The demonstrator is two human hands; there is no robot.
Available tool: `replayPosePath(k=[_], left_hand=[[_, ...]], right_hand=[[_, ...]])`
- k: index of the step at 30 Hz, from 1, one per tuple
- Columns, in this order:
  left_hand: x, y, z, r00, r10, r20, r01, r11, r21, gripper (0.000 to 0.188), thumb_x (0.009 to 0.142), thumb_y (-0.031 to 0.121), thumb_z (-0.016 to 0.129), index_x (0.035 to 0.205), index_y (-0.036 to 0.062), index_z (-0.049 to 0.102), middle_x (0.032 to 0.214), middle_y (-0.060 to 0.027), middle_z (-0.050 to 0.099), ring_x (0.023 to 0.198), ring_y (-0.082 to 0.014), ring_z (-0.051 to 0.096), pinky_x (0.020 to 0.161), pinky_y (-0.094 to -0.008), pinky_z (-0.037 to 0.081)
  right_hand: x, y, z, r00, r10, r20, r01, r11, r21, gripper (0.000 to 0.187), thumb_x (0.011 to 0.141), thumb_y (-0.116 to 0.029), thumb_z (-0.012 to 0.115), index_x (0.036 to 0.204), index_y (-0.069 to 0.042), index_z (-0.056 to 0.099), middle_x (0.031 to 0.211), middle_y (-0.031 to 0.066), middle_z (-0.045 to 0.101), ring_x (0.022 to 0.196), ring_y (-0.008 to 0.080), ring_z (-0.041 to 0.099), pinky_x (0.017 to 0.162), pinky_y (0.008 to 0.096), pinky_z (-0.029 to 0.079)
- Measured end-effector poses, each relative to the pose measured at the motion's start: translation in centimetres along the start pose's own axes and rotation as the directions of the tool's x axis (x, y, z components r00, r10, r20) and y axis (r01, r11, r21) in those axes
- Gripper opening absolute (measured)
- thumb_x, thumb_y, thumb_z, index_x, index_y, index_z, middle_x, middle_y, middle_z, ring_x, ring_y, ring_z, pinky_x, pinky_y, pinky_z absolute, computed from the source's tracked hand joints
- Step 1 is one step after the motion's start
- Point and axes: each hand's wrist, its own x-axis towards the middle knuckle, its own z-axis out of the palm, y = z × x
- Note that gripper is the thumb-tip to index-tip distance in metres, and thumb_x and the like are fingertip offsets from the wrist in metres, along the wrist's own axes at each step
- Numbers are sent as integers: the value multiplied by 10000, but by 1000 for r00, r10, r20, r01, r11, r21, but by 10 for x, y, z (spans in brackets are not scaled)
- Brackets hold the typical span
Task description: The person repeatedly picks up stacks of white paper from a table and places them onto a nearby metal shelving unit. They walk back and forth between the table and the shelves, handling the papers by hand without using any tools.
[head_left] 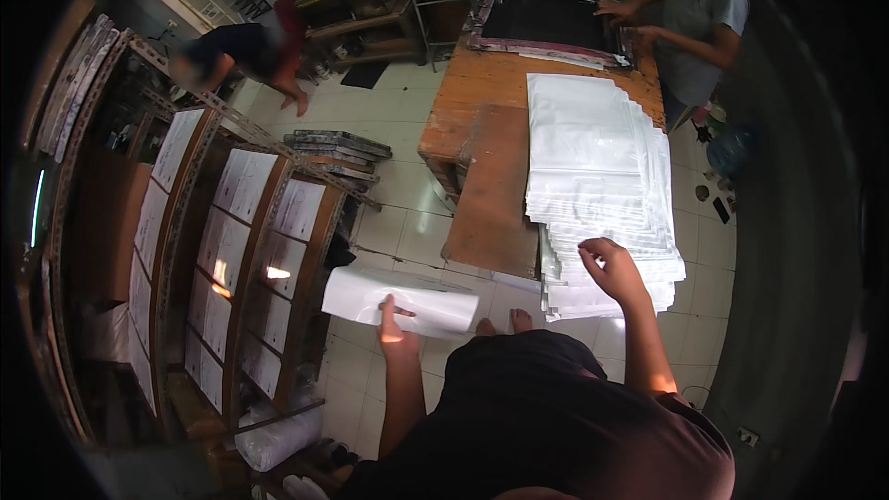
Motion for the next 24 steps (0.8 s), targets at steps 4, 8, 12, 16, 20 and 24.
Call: replayPosePath(k=[4,8,12,16,20,24], left_hand=[[6,16,-9,996,54,74,-55,998,15,166,846,204,636,864,86,521,765,-17,487,745,-141,518,670,-304,436],[3,27,-13,991,125,56,-125,992,-8,141,860,192,606,852,81,519,771,-25,501,716,-144,508,654,-300,434],[8,29,-26,984,165,73,-163,986,-35,141,868,186,597,855,68,520,796,-40,520,723,-152,518,657,-295,442],[3,27,-19,989,145,21,-144,989,-43,142,875,186,595,853,67,519,779,-38,507,719,-155,517,659,-293,441],[1,27,-25,986,163,16,-163,986,-34,138,876,180,597,857,66,522,771,-41,503,705,-159,517,654,-299,440],[2,23,-23,986,166,-12,-167,984,-62,143,871,181,604,862,63,523,748,-47,498,677,-165,515,651,-313,438]], right_hand=[[16,-10,-1,999,-40,23,41,998,-57,161,863,-157,598,929,-19,651,854,151,650,727,273,644,633,340,513],[28,-15,0,996,-88,27,89,995,-50,162,862,-158,602,931,-19,648,842,146,650,723,274,642,629,344,513],[32,-25,-1,994,-110,10,111,993,-34,153,857,-134,621,941,-10,651,864,140,659,751,223,656,645,313,518],[31,-23,4,996,-84,17,84,996,-4,167,862,-152,615,950,-15,652,873,139,660,751,230,651,649,317,514],[26,-26,13,992,-77,96,80,997,-20,182,862,-180,606,946,-27,659,875,147,658,738,263,643,635,334,511],[19,-26,18,986,-126,111,131,991,-37,171,850,-154,612,938,-15,659,887,155,660,752,270,645,635,338,512]])
